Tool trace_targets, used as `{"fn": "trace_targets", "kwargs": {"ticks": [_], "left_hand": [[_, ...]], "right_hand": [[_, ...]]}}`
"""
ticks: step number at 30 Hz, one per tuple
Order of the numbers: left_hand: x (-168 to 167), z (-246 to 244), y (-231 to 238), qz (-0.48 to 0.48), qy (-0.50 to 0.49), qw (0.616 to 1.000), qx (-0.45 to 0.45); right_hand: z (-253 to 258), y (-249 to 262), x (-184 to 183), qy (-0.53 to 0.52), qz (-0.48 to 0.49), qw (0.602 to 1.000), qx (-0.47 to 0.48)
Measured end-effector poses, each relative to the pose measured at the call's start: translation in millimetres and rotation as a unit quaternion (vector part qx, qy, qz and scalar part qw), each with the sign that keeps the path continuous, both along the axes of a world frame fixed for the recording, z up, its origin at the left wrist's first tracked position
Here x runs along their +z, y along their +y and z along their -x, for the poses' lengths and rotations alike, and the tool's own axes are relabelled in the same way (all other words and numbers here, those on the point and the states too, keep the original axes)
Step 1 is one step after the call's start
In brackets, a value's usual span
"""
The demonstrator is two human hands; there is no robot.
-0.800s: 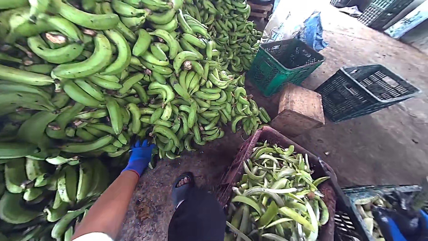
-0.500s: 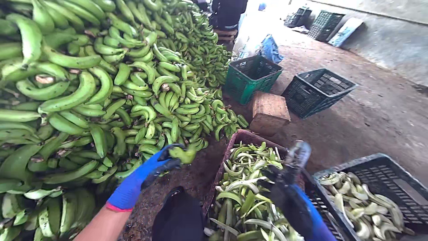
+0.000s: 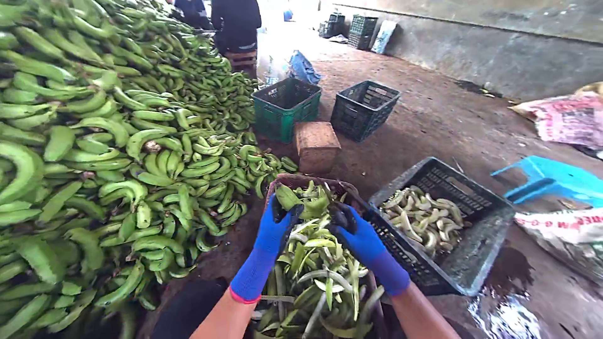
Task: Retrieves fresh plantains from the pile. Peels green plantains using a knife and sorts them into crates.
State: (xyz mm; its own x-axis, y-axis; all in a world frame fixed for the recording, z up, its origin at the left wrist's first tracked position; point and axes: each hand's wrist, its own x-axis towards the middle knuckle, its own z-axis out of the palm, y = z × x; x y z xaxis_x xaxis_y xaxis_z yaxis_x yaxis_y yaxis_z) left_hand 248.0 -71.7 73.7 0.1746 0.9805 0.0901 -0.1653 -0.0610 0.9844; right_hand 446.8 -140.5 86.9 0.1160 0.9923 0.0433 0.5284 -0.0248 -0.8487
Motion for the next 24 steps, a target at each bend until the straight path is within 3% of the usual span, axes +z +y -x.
{"fn": "trace_targets", "kwargs": {"ticks": [5,6,7,8,9,10,13,15,20,24], "left_hand": [[-5,18,5,-0.125,0.194,0.973,-0.009],[-4,23,4,-0.133,0.198,0.971,-0.029],[-4,29,5,-0.135,0.173,0.974,-0.058],[-4,34,5,-0.131,0.130,0.979,-0.091],[-2,40,8,-0.117,0.080,0.982,-0.126],[3,45,11,-0.095,0.041,0.982,-0.155],[6,54,17,-0.035,0.058,0.983,-0.170],[2,55,24,-0.030,0.097,0.981,-0.166],[1,43,25,0.004,0.048,0.991,-0.123],[0,36,15,0.026,0.027,0.989,-0.143]], "right_hand": [[1,-19,-6,-0.024,-0.101,0.995,-0.012],[-3,-20,-3,-0.064,-0.023,0.998,0.010],[-9,-16,-1,-0.105,0.125,0.985,0.052],[-12,-8,-7,-0.135,0.257,0.952,0.095],[-14,-2,-16,-0.145,0.328,0.925,0.124],[-14,0,-21,-0.131,0.335,0.923,0.136],[-17,-6,-22,-0.060,0.191,0.971,0.133],[-16,-10,-25,-0.055,0.090,0.982,0.156],[-1,-20,-32,-0.170,-0.152,0.952,0.205],[9,-16,-28,-0.241,-0.197,0.930,0.196]]}}
